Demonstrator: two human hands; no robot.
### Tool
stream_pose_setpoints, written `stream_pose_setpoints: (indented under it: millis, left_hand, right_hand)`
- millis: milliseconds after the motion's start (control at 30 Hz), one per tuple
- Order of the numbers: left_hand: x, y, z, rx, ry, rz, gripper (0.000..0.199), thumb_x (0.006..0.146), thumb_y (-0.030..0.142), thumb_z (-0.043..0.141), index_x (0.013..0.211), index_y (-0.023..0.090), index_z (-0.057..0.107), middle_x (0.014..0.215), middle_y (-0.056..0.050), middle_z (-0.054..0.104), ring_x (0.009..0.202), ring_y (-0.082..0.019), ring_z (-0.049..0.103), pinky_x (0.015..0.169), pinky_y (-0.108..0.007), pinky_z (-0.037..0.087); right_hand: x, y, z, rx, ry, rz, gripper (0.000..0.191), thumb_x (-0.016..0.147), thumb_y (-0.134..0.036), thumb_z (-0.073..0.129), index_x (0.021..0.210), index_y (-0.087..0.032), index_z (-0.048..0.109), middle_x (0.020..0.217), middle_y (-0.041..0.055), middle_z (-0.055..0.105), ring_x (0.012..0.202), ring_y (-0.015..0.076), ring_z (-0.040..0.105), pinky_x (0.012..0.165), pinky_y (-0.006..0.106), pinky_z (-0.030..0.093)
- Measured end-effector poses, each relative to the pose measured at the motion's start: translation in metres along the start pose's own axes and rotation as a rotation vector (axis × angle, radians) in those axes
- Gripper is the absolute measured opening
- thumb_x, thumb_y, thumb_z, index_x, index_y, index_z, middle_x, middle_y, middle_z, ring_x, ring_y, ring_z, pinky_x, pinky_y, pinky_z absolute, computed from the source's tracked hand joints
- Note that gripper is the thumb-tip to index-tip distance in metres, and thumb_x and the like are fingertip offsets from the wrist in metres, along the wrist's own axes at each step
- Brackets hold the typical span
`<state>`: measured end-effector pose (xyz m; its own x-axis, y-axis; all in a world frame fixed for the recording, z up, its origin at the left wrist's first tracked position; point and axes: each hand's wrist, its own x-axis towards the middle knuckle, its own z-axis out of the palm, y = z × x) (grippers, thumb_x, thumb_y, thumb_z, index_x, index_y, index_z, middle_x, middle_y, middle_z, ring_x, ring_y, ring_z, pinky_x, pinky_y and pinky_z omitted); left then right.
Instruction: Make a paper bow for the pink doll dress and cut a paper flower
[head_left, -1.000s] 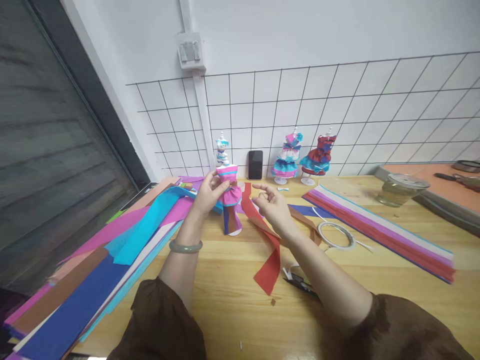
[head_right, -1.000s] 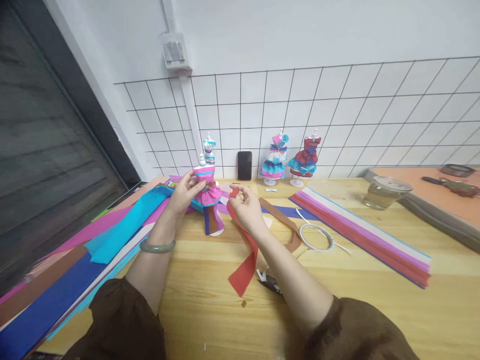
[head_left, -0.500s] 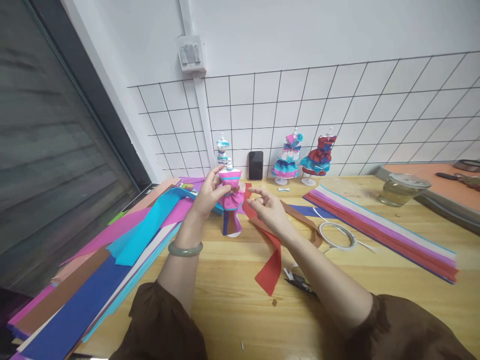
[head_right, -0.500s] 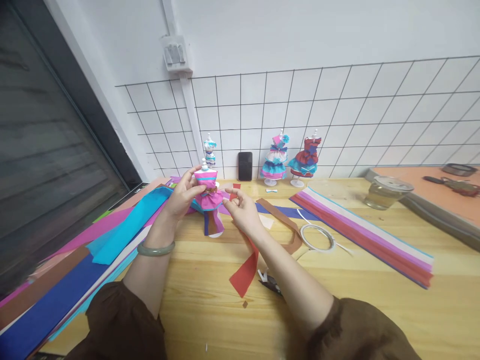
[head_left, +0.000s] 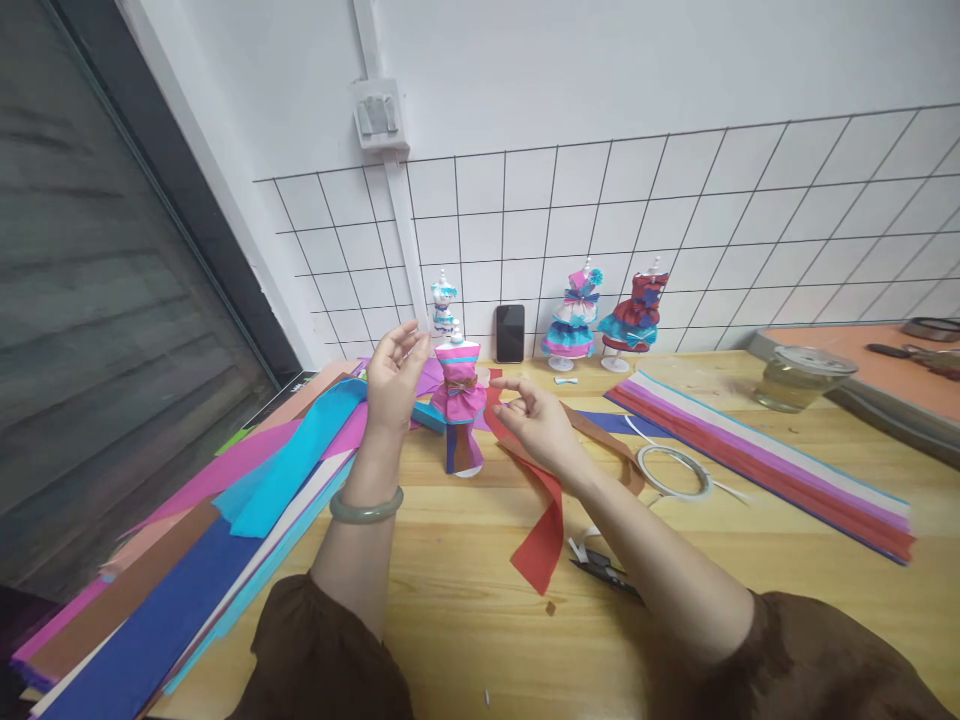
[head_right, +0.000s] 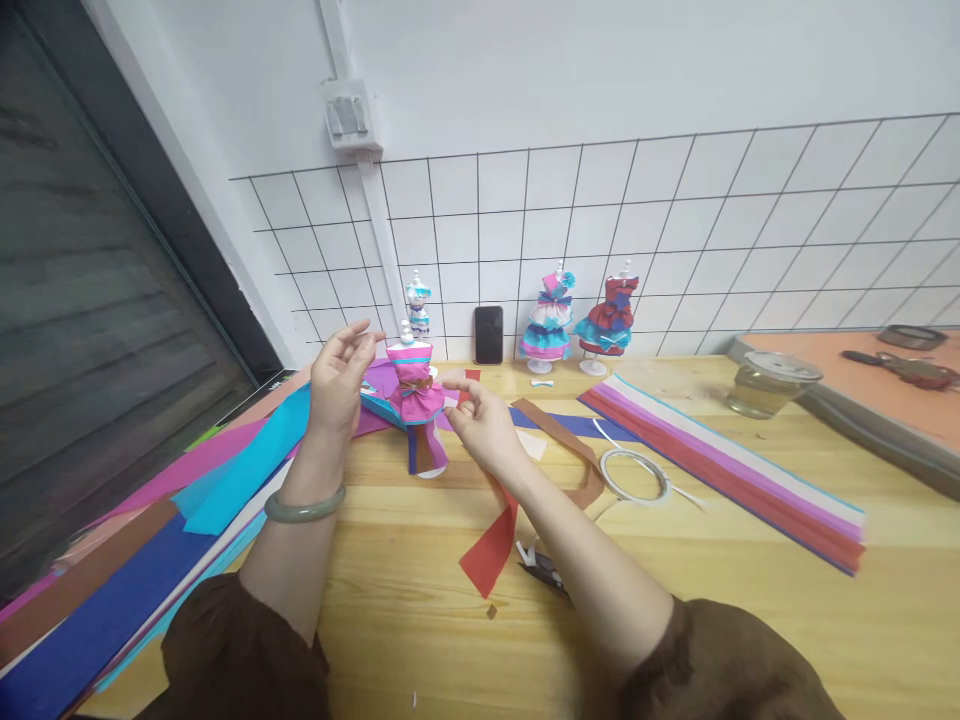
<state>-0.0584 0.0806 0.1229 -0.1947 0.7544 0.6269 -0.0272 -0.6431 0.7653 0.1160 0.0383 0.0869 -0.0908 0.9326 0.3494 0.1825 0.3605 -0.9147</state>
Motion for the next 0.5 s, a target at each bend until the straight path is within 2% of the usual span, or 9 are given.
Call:
stream_pose_setpoints:
  millis: [100, 233, 367, 500]
  left_hand:
    - [0.0, 0.002, 0.001, 0.058, 0.131, 0.0, 0.028, 0.074, 0.037, 0.06, 0.094, 0.017, 0.059, 0.091, -0.008, 0.064, 0.09, -0.017, 0.059, 0.078, -0.028, 0.048]
    - [0.0, 0.002, 0.001, 0.102, 0.168, -0.001, 0.025, 0.074, 0.039, 0.059, 0.083, 0.015, 0.061, 0.087, -0.007, 0.065, 0.084, -0.015, 0.06, 0.075, -0.026, 0.048]
    - [-0.001, 0.002, 0.003, 0.09, 0.08, 0.033, 0.024, 0.077, 0.036, 0.056, 0.088, 0.015, 0.061, 0.092, -0.008, 0.065, 0.091, -0.016, 0.059, 0.083, -0.028, 0.046]
    - [-0.004, 0.004, 0.008, 0.053, -0.106, 0.031, 0.028, 0.081, 0.033, 0.052, 0.103, 0.017, 0.059, 0.109, -0.009, 0.061, 0.105, -0.018, 0.054, 0.093, -0.032, 0.041]
  right_hand:
    - [-0.001, 0.002, 0.002, -0.061, -0.094, -0.016, 0.032, 0.077, -0.031, 0.052, 0.103, -0.014, 0.059, 0.047, -0.0077, 0.034, 0.042, 0.0073, 0.026, 0.043, 0.02, 0.022]
    - [-0.003, 0.007, 0.006, -0.122, -0.136, -0.093, 0.031, 0.082, -0.037, 0.047, 0.098, -0.016, 0.063, 0.054, -0.0026, 0.045, 0.046, 0.0097, 0.034, 0.046, 0.022, 0.028]
    - [-0.005, 0.004, 0.008, -0.067, -0.123, -0.114, 0.031, 0.083, -0.039, 0.046, 0.099, -0.017, 0.062, 0.06, -0.0013, 0.047, 0.049, 0.0094, 0.036, 0.047, 0.022, 0.029]
    - [-0.006, -0.005, 0.01, 0.181, -0.217, 0.001, 0.034, 0.081, -0.04, 0.05, 0.104, -0.016, 0.058, 0.052, -0.0065, 0.034, 0.042, 0.0063, 0.026, 0.041, 0.019, 0.022]
